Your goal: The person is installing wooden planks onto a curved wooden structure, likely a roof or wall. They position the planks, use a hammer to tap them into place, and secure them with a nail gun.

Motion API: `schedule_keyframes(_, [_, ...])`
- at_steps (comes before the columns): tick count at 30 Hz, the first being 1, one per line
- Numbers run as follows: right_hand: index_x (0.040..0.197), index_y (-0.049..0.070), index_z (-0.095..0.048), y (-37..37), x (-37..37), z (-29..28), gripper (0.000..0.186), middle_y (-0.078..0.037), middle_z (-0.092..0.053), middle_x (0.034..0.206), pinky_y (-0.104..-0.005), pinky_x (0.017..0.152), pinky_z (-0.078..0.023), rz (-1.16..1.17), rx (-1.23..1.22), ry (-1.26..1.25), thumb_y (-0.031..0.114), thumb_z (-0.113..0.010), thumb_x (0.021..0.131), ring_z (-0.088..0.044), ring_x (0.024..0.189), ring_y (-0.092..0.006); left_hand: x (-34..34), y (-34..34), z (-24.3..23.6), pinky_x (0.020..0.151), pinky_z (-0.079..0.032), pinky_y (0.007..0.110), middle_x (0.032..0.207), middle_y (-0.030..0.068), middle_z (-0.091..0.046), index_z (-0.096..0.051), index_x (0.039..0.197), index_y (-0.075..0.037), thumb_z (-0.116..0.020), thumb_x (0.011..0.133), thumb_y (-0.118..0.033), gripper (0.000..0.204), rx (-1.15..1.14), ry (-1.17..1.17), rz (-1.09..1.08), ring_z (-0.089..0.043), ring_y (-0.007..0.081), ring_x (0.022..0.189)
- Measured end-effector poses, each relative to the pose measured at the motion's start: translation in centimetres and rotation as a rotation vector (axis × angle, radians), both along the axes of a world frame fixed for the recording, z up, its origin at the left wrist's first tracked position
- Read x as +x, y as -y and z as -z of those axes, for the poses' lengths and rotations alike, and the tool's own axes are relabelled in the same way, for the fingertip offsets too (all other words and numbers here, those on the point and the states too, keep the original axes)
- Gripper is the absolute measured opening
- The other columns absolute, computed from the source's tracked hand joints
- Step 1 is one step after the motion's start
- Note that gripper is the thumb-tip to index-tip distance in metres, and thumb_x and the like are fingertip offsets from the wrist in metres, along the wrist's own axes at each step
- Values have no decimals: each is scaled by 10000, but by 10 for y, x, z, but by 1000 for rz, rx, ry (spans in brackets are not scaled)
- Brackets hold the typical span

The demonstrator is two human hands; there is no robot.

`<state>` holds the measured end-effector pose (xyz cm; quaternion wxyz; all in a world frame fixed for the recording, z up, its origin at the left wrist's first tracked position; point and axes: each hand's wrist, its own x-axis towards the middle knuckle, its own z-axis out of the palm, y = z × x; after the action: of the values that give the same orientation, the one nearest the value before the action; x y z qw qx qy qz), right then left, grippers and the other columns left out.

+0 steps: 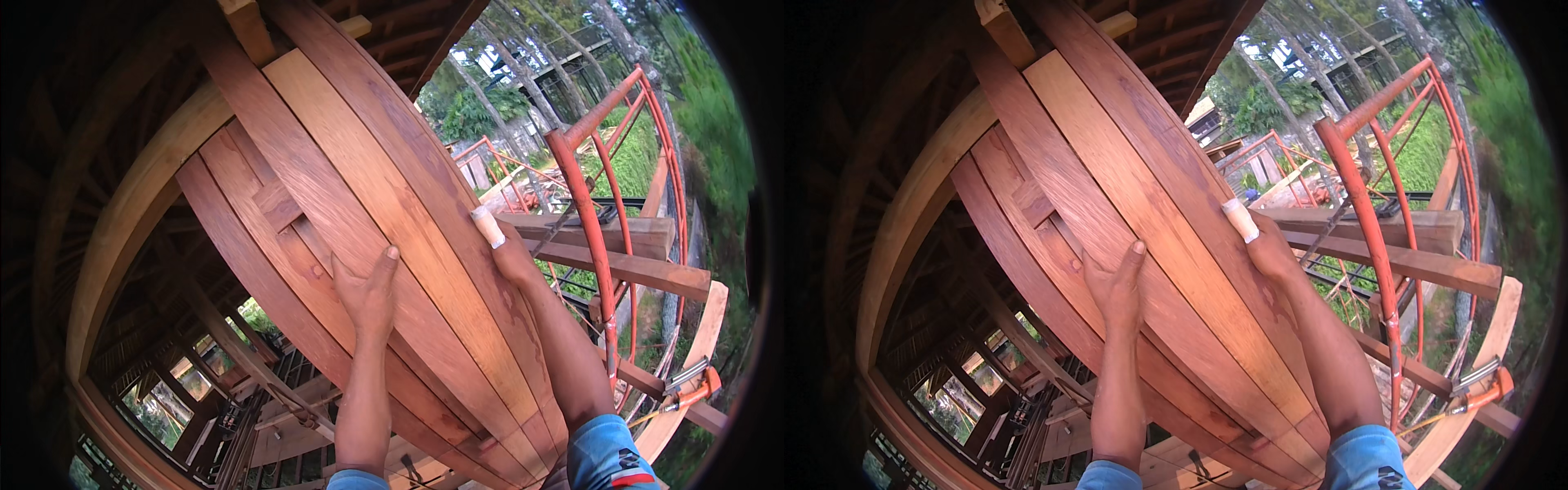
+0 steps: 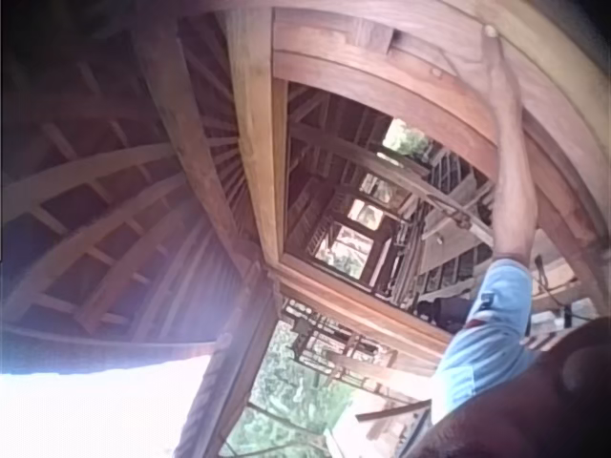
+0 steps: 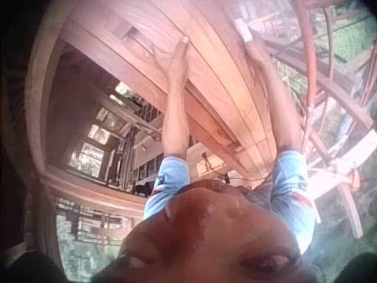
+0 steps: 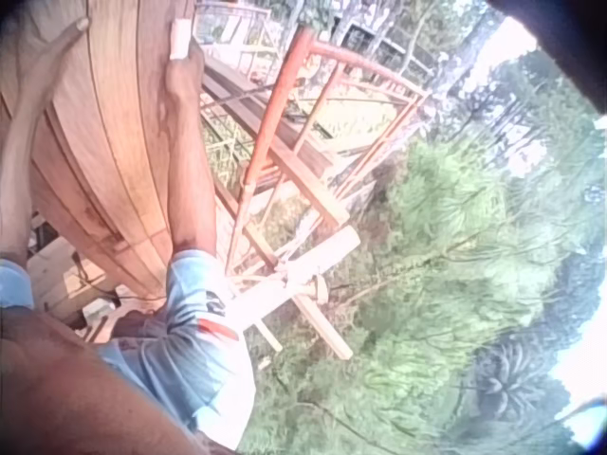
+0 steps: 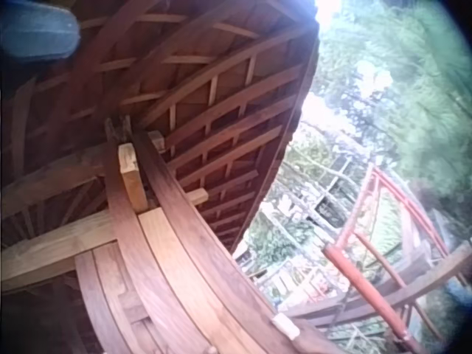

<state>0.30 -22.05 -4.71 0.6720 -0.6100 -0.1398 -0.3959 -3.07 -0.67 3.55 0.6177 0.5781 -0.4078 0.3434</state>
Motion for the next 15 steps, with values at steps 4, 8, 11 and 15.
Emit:
schedule_keyframes(4, [1344, -37, -595, 0, 2, 0, 554, -179, -689, 1220, -343, 970, -455, 7, -14, -9, 412, -552, 1023, -623, 1089, -219, 3, -1, 1, 1046, -447, 334, 1307, 178, -566, -396, 1403, 60, -801, 882, -86, 675, -1, -11, -19, -563, 231, 1187])
schedule_keyframes(8, [1348, -38, -591, 1, 4, 1, 580, -183, -685, 1230, -348, 961, -459, -13, -11, -16, 442, -545, 1025, -624, 1084, -224, 1, -1, 1, 1039, -451, 331, 1301, 179, -566, -394, 1402, 62, -800, 883, -84, 675, 5, -9, -47, -566, 233, 1182])
schedule_keyframes(11, [1352, -36, -589, 1, 4, 2, 602, -181, -683, 1234, -349, 954, -462, -2, 17, -40, 468, -536, 1026, -623, 1086, -224, 4, 0, 1, 1031, -457, 330, 1297, 180, -568, -392, 1403, 63, -802, 883, -86, 679, -4, 8, -3, -571, 233, 1170])
schedule_keyframes(15, [1294, -59, -613, -3, -6, -3, 543, -210, -666, 1277, -350, 1047, -412, -9, 30, -64, 409, -513, 1039, -597, 1200, -265, 5, -2, 1, 1026, -462, 328, 1299, 179, -568, -391, 1407, 64, -807, 879, -88, 690, -7, 7, 9, -577, 232, 1159])
